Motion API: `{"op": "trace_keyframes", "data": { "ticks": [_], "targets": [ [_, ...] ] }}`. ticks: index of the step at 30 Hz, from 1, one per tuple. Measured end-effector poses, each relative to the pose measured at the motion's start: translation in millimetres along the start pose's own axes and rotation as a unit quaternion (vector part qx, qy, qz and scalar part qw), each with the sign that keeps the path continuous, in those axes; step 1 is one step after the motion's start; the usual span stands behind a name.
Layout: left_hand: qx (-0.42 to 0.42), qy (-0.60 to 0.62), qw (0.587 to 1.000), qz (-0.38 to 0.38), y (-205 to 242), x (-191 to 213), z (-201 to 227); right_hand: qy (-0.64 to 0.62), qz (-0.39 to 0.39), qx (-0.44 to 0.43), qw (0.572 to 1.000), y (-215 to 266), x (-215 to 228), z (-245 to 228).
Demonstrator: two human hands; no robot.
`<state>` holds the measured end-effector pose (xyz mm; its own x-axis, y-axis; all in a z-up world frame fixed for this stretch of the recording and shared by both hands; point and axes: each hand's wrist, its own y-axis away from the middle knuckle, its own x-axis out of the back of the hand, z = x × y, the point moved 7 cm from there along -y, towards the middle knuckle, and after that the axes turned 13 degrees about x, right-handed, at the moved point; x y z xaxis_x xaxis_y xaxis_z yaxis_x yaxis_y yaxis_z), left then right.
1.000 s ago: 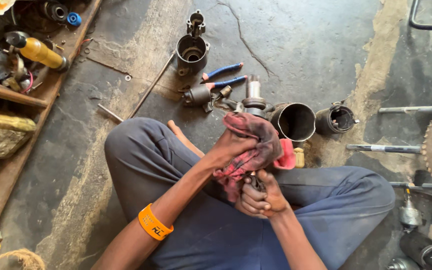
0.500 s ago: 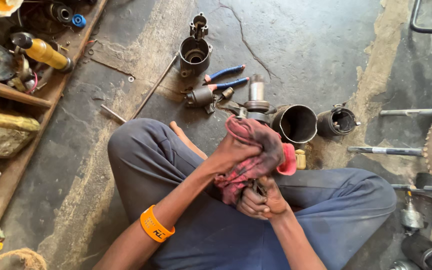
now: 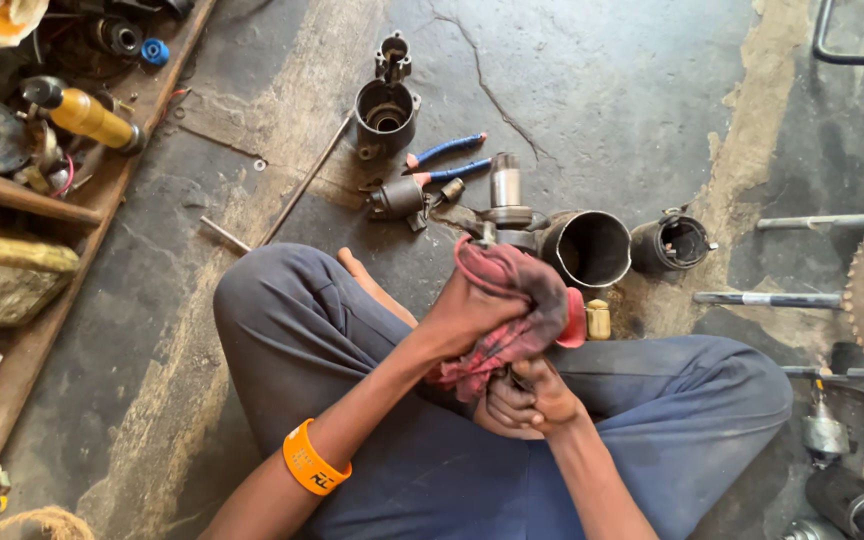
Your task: The person sits on the floor and repeatedly rotates and wipes a cylindrical motor assembly with a red cloth. The person handles the motor with both hands, turning it to wipe different sides and ends, and continues wiping until the end of the clip.
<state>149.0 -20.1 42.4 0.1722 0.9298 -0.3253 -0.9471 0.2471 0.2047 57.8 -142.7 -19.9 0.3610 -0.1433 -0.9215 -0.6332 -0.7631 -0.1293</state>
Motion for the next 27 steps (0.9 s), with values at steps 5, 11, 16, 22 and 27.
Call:
{"op": "trace_keyframes", "data": {
  "ticks": [5,11,16,22,27],
  "targets": [
    [0.035,-0.236,0.951,0.198,5,11,-2,0.326,0.377,-0.088,0.862,1,64,-1],
    [-0.040,-0.121,0.981,0.148,5,14,-10,0.268,0.263,-0.081,0.923,-2,44,10],
    [0.025,0.001,1.000,0.001,-7,9,-24,-0.165,-0.044,0.016,0.985,-9,-17,3],
    [-0.038,-0.159,0.978,0.130,5,3,6,0.580,0.121,0.165,0.788,-27,7,-26],
    [-0.015,-0.145,0.980,0.135,10,2,6,0.493,0.321,-0.069,0.806,-9,37,-7]
  ]
}}
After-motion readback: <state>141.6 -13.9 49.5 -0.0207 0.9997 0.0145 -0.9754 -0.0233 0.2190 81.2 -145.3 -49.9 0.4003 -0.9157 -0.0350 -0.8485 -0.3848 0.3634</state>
